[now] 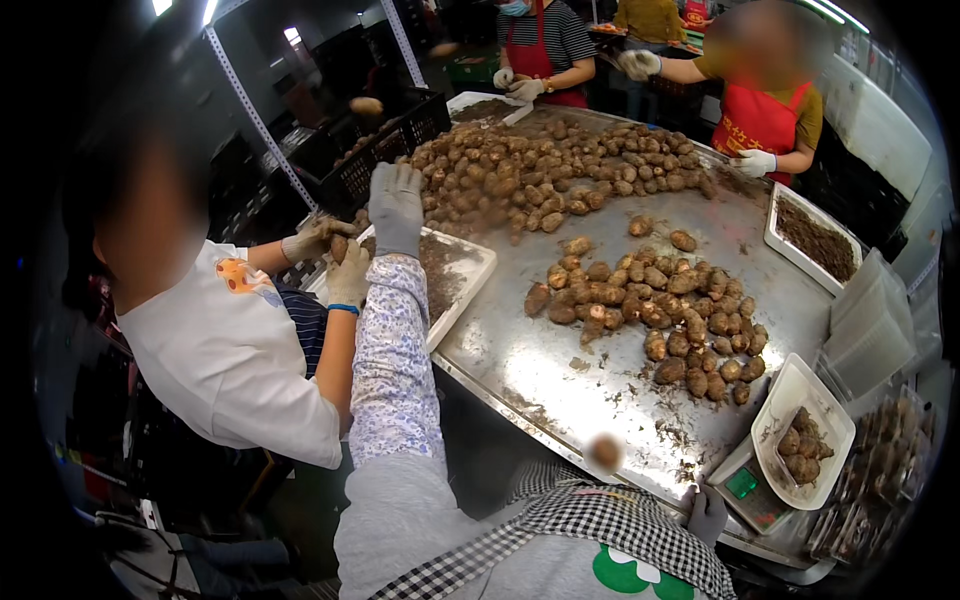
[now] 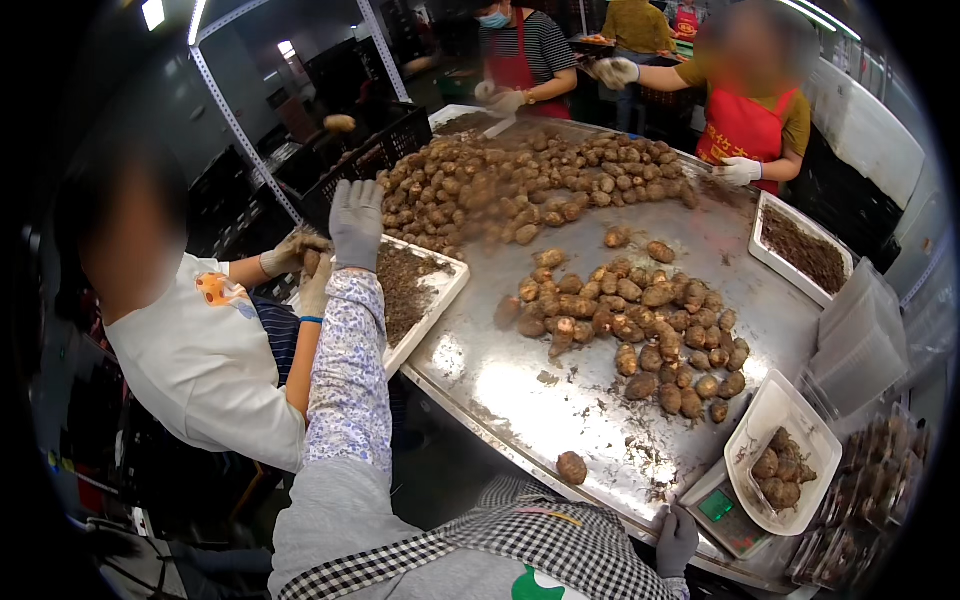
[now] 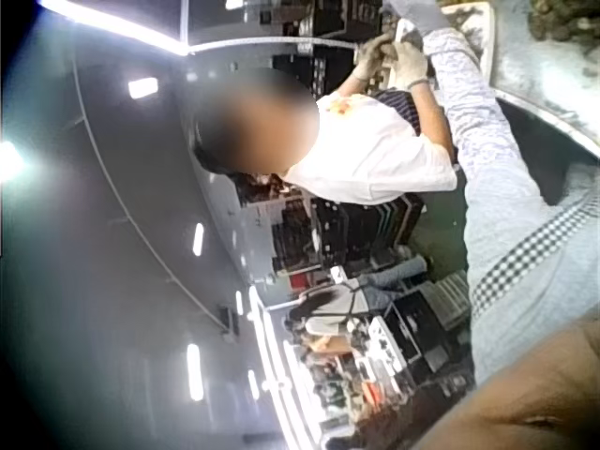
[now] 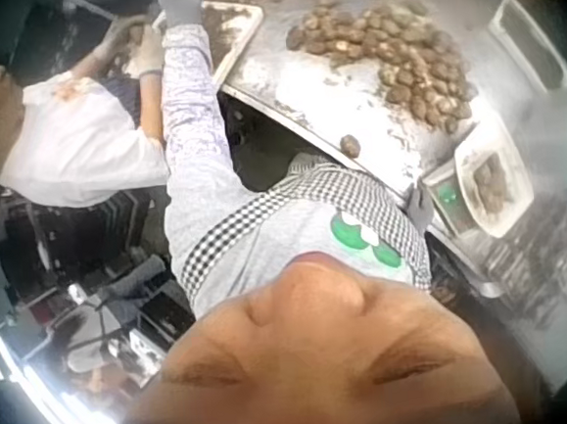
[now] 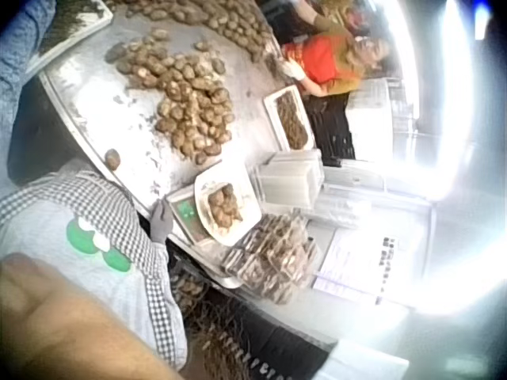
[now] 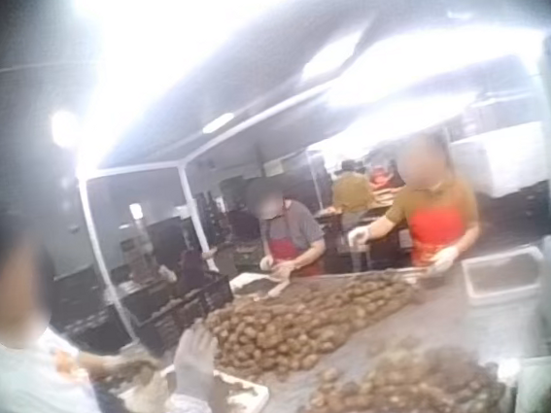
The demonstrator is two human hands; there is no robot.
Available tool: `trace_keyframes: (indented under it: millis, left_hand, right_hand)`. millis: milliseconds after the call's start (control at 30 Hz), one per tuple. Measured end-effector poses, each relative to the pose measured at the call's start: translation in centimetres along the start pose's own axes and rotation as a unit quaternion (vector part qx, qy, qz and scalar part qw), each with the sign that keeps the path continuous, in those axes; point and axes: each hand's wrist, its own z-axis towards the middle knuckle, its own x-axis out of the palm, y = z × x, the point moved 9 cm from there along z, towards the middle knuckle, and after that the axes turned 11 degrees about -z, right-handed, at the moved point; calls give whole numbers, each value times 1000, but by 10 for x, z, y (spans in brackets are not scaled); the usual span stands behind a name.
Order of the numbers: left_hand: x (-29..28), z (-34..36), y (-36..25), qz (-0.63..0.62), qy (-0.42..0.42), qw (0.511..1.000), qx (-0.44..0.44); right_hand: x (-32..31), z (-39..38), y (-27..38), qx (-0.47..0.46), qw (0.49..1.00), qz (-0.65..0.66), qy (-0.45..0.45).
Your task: The person sorts brown root vegetables on a metal table, placing them into a white tray on a digital scale. After weighing, the person transfers the vegetables into clear plastic containers and stacks them. The person also handles a white styrofoam box and a cloth.
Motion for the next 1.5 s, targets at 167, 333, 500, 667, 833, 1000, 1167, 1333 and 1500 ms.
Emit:
trace_keyframes:
  millis: [167,333,500,667,833,1000,1167,1333,1500]
  left_hand:
    - [-16,-105,130,-2,-91,951,-295]
    - [-59,-186,193,234,0,878,-418]
    - [-15,-242,228,656,227,671,-261]
    - [4,-287,261,757,329,561,-69]
    - [-10,-313,273,256,32,804,-536]
    - [38,-385,267,-48,-177,729,-659]
    - [39,-437,269,-73,-173,702,-687]
    - [61,-452,248,23,-79,695,-714]
    - [31,-349,243,613,306,679,-264]
  right_hand:
    - [-33,-13,56,-112,990,-34,-80]
    - [-14,-13,44,-83,992,-76,-53]
    - [-21,-19,46,-75,993,-65,-61]
    - [-26,-15,54,-78,992,-29,-95]
    - [-33,3,122,-62,997,35,-20]
    - [-3,39,193,-160,980,111,27]
    - [15,69,250,-180,972,141,59]
    - [48,92,251,-120,952,221,173]
    - [63,75,218,78,800,552,221]
